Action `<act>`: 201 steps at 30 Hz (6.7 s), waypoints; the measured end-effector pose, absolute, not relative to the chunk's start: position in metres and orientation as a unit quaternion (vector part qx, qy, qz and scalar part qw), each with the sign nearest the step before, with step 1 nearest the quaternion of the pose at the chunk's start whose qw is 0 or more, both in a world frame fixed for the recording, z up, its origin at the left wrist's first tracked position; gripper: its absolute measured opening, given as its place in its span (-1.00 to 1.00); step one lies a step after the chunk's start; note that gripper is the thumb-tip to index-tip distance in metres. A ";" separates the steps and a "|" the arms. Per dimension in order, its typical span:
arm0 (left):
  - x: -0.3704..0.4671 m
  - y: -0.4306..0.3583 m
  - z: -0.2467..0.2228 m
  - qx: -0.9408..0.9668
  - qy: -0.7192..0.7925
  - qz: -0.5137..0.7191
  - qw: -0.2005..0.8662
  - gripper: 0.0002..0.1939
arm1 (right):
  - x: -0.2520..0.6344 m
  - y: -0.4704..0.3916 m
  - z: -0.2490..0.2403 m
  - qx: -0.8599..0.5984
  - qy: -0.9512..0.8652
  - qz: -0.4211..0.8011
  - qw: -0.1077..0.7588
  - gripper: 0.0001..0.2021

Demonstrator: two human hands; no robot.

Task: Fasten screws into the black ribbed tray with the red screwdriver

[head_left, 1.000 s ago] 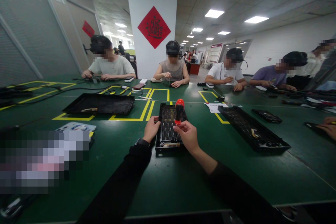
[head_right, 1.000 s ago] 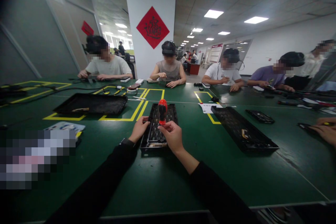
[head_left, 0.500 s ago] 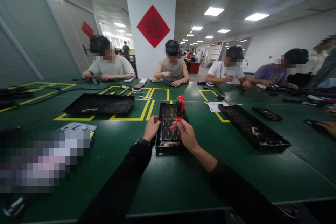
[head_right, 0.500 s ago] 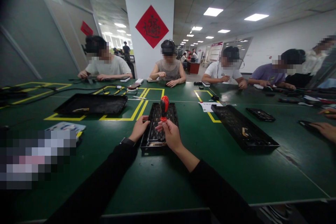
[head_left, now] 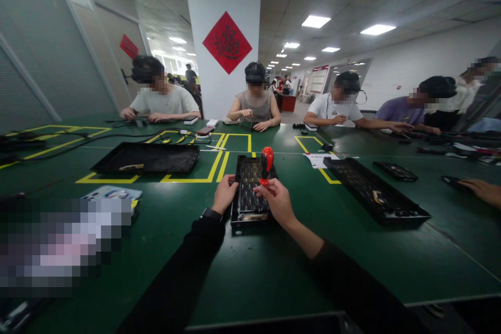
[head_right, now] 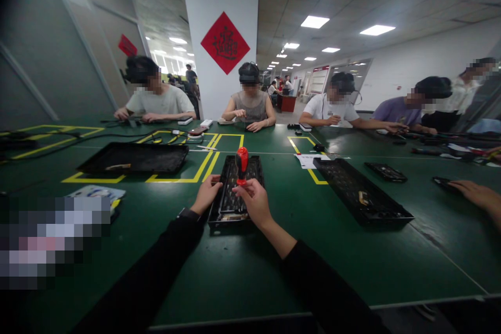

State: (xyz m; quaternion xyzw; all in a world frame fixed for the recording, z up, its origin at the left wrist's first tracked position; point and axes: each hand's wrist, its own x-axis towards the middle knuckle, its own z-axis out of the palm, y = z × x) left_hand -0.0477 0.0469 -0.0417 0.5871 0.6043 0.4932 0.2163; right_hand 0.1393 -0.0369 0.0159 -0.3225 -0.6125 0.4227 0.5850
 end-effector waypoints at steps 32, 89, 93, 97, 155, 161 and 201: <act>-0.049 0.048 -0.043 0.593 0.598 0.492 0.221 -0.71 | 0.143 -0.031 0.009 -0.376 -0.665 0.294 0.575 -0.80; -0.048 0.045 -0.040 0.589 0.607 0.489 0.213 -0.72 | 0.141 -0.033 0.012 -0.375 -0.652 0.312 0.581 -0.79; -0.048 0.046 -0.040 0.589 0.605 0.489 0.217 -0.73 | 0.142 -0.034 0.014 -0.356 -0.674 0.312 0.568 -0.74; -0.048 0.046 -0.042 0.591 0.602 0.492 0.215 -0.72 | 0.142 -0.034 0.014 -0.353 -0.672 0.321 0.566 -0.73; -0.047 0.045 -0.039 0.583 0.609 0.491 0.218 -0.71 | 0.142 -0.032 0.011 -0.362 -0.663 0.325 0.570 -0.77; -0.047 0.045 -0.039 0.588 0.604 0.491 0.219 -0.72 | 0.142 -0.038 0.020 -0.367 -0.659 0.295 0.587 -0.80; -0.047 0.043 -0.038 0.595 0.603 0.488 0.212 -0.71 | 0.141 -0.036 0.017 -0.379 -0.666 0.281 0.578 -0.79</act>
